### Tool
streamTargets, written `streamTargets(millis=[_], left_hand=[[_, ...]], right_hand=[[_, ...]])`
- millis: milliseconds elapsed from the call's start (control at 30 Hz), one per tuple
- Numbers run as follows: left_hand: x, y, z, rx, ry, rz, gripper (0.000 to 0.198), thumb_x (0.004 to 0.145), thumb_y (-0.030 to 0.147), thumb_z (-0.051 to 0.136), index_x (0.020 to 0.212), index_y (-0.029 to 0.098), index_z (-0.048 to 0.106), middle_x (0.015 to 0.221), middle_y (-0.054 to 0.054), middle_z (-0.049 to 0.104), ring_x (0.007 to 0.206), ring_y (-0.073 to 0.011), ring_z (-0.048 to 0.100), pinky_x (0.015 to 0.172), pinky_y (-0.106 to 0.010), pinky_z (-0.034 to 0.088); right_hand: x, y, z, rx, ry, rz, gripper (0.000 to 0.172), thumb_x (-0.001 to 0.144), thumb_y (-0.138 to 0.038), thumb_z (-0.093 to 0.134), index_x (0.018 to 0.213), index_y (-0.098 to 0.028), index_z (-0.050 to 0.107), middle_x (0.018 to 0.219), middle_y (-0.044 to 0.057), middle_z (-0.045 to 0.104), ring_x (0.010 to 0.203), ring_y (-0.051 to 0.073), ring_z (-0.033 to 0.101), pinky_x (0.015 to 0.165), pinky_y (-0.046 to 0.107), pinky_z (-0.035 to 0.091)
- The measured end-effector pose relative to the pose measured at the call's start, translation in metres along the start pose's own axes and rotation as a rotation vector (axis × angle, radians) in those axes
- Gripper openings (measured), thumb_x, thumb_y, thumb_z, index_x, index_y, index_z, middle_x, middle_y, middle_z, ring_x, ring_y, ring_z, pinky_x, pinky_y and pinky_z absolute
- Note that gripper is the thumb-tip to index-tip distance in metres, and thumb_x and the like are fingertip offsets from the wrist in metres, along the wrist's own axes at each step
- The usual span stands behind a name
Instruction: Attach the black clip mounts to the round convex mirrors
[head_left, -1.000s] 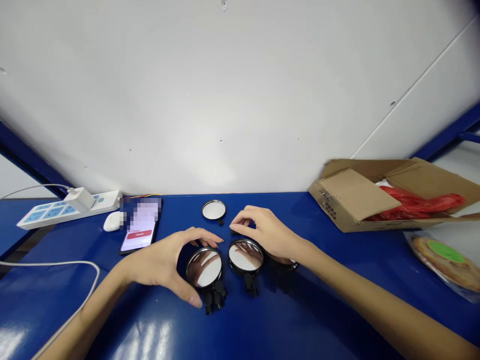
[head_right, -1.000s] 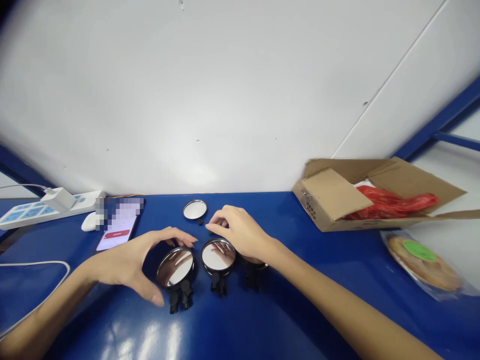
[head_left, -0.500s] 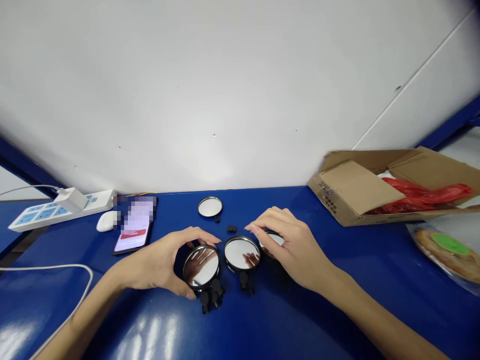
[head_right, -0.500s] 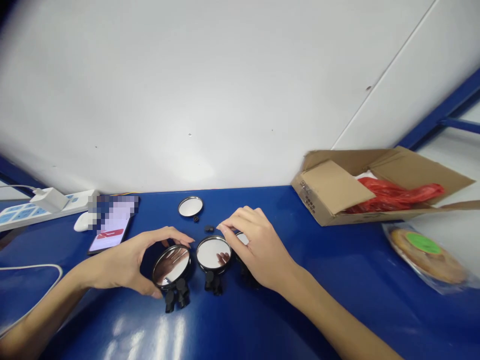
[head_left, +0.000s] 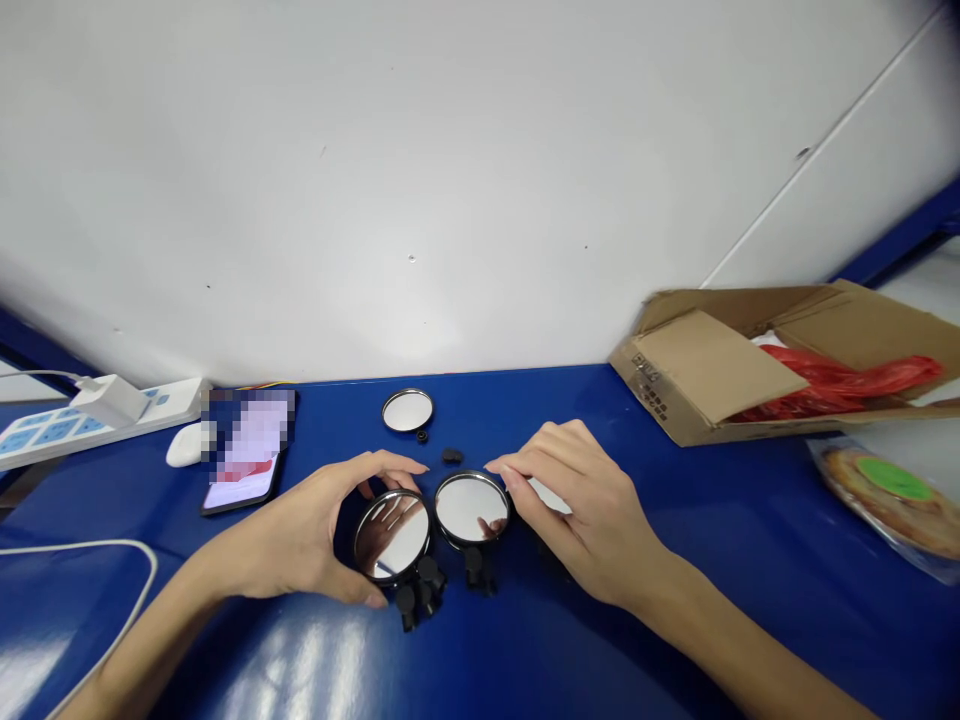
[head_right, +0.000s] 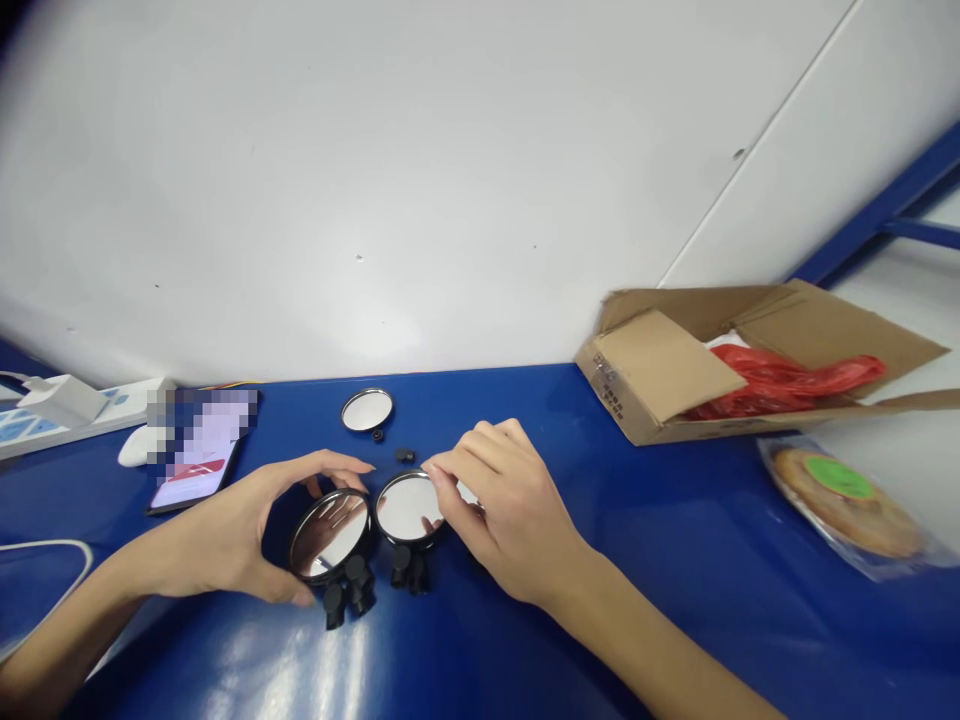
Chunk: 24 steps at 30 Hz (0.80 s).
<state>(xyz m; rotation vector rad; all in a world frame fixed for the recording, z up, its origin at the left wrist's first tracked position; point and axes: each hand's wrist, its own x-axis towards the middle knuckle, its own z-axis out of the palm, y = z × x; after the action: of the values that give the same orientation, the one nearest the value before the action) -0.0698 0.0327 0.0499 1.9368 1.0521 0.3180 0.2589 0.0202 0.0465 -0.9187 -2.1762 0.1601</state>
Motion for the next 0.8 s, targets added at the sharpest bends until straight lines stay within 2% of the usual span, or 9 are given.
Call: streamTargets(millis=[133,200,300,367,467,667,800], left_hand=[[-0.001,0.002,0.0,0.018,0.001,0.015,0.096,0.068,0.024,0.106,0.152,0.043,0.065,0.159,-0.001,0.067,0.139,-0.0362,0.066,0.121,-0.054,0.052],[-0.001,0.002,0.0,0.025,0.001,0.01,0.094,0.068,0.024,0.105,0.151,0.042,0.065,0.16,-0.001,0.066,0.139,-0.0362,0.065,0.12,-0.054,0.053],[-0.002,0.002,0.0,0.023,0.0,0.01,0.094,0.069,0.025,0.105,0.151,0.043,0.065,0.163,0.0,0.064,0.14,-0.0357,0.064,0.121,-0.054,0.052],[-0.002,0.001,0.0,0.015,-0.002,0.016,0.092,0.069,0.026,0.106,0.149,0.044,0.065,0.164,0.0,0.062,0.141,-0.0356,0.064,0.121,-0.054,0.051],[-0.001,0.0,0.0,0.008,-0.002,0.026,0.096,0.07,0.029,0.107,0.153,0.045,0.062,0.161,0.0,0.065,0.141,-0.0357,0.064,0.121,-0.054,0.051],[-0.002,0.001,-0.002,0.003,0.011,0.048,0.105,0.071,0.026,0.104,0.161,0.048,0.055,0.154,0.0,0.069,0.139,-0.0356,0.066,0.122,-0.056,0.05],[-0.008,-0.001,-0.006,-0.034,0.053,0.072,0.104,0.07,0.025,0.105,0.159,0.048,0.056,0.161,0.0,0.065,0.152,-0.0382,0.058,0.133,-0.061,0.039]], right_hand=[[-0.003,0.004,0.002,-0.048,0.012,0.056,0.026,0.117,-0.018,0.052,0.105,-0.022,0.074,0.089,0.003,0.075,0.079,0.02,0.059,0.08,0.041,0.038],[-0.004,0.009,0.002,-0.086,0.016,0.177,0.026,0.117,-0.024,0.054,0.103,-0.022,0.076,0.086,0.003,0.073,0.079,0.021,0.06,0.079,0.04,0.04],[-0.006,0.018,0.0,-0.09,-0.004,0.398,0.032,0.117,-0.033,0.055,0.099,-0.024,0.079,0.08,0.001,0.068,0.071,0.02,0.059,0.071,0.038,0.04],[-0.006,0.021,-0.001,-0.071,-0.005,0.473,0.035,0.116,-0.037,0.054,0.097,-0.025,0.081,0.077,0.0,0.066,0.065,0.019,0.056,0.066,0.037,0.039],[-0.005,0.02,-0.001,-0.054,0.01,0.474,0.036,0.116,-0.038,0.054,0.096,-0.026,0.082,0.075,-0.001,0.066,0.063,0.018,0.055,0.064,0.036,0.039],[-0.007,0.008,0.003,-0.032,0.005,0.372,0.037,0.119,-0.035,0.051,0.1,-0.024,0.081,0.077,-0.001,0.068,0.066,0.017,0.06,0.067,0.035,0.04],[-0.009,0.004,0.003,-0.005,0.006,0.329,0.037,0.12,-0.033,0.051,0.098,-0.022,0.079,0.075,-0.001,0.066,0.066,0.016,0.058,0.066,0.034,0.038]])
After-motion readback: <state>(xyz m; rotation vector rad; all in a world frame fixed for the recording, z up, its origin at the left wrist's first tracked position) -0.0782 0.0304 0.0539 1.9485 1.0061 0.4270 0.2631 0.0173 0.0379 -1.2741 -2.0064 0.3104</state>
